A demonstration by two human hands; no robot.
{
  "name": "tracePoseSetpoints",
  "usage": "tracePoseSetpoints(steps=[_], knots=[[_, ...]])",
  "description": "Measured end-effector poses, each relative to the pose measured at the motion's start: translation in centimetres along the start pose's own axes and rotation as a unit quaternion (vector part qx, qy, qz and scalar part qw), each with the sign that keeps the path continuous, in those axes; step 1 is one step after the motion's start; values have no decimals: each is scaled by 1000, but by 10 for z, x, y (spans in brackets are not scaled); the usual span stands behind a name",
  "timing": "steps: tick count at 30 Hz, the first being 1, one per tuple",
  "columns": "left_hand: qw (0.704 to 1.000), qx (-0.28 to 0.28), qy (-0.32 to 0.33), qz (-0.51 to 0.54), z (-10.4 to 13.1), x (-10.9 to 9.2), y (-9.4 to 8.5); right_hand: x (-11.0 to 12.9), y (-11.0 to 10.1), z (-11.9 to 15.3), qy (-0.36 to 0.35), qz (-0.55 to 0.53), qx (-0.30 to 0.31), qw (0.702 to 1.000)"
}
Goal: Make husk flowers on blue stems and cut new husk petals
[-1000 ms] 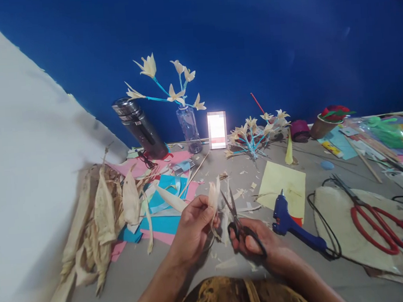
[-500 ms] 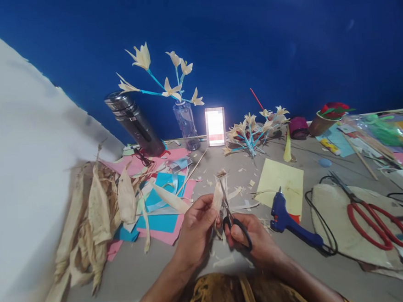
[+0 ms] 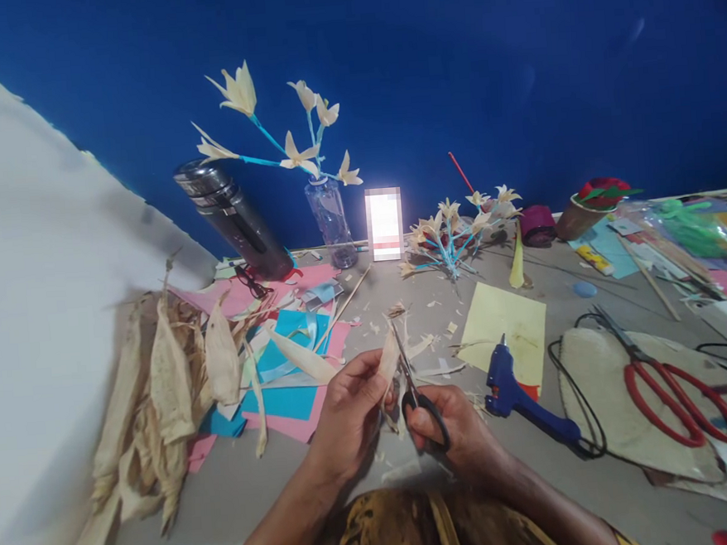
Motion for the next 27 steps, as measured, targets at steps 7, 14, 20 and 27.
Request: tracePoseSetpoints(steps=[7, 14, 20, 27], knots=[[999, 4, -17, -30, 0, -15, -11, -3, -4, 4, 6, -3, 16, 1000], [992, 84, -81, -53, -5, -34, -28, -3, -13, 12, 47, 29, 90, 994], [982, 124, -137, -45, -8, -41, -29, 9, -20, 17, 16, 70, 163, 984], [976, 143, -161, -41, -8, -36, -25, 7, -20, 18, 56, 48, 164, 984]])
Point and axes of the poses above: each hand's wrist, its own z-axis away from the middle knuckle, its own y-axis out of the palm, x = y × z, the point moved 5 cm from there along -z, towards the middle knuckle, and after that the axes turned 5 degrees about -x, right-handed, at the moved point
